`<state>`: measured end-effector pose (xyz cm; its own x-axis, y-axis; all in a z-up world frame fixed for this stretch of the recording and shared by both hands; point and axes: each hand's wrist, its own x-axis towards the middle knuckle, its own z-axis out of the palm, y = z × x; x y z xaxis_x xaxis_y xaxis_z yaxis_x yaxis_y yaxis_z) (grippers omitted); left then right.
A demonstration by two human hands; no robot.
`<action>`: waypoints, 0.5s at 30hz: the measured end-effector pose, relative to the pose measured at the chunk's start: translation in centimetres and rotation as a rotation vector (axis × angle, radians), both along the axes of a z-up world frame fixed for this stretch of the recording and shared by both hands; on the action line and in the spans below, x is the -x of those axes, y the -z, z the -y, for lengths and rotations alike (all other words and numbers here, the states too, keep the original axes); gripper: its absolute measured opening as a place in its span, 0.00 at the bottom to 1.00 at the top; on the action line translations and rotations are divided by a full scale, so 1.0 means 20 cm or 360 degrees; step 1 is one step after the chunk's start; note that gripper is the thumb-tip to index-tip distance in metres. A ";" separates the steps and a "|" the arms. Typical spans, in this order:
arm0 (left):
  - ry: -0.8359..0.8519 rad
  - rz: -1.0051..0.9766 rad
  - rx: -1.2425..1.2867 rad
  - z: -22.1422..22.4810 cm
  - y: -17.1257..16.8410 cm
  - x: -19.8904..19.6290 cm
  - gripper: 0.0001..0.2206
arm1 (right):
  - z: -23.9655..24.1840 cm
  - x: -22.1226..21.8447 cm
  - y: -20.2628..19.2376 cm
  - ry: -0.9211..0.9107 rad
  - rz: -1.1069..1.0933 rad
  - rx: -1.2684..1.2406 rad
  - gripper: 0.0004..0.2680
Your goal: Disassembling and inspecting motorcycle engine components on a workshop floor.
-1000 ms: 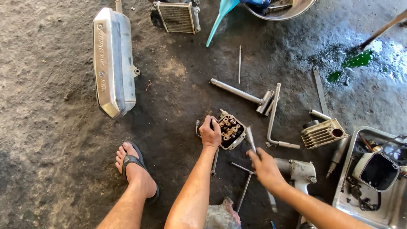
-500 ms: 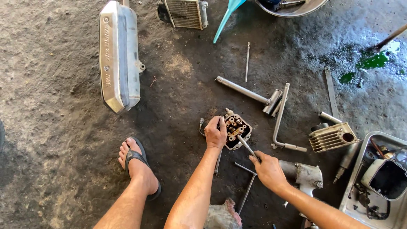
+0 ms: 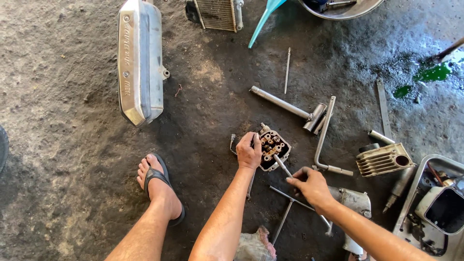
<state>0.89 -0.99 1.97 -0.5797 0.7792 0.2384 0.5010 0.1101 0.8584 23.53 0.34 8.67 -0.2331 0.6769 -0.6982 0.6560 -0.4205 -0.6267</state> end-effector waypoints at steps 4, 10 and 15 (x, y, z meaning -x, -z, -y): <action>-0.0002 0.0006 -0.0009 0.00 -0.02 0.00 0.10 | -0.02 0.01 -0.05 0.0306 -0.0288 0.0430 0.10; -0.0002 0.0000 -0.0020 0.00 -0.02 0.00 0.09 | 0.01 0.00 -0.02 -0.0039 -0.0011 0.0079 0.11; 0.0001 0.0010 -0.0039 0.00 -0.02 0.00 0.09 | -0.02 -0.02 -0.02 0.0115 -0.0210 0.0420 0.09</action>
<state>0.91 -0.93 2.29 -0.5805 0.7738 0.2536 0.4956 0.0887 0.8640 23.94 0.79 9.05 -0.2913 0.4944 -0.8190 0.5384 -0.6229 -0.5675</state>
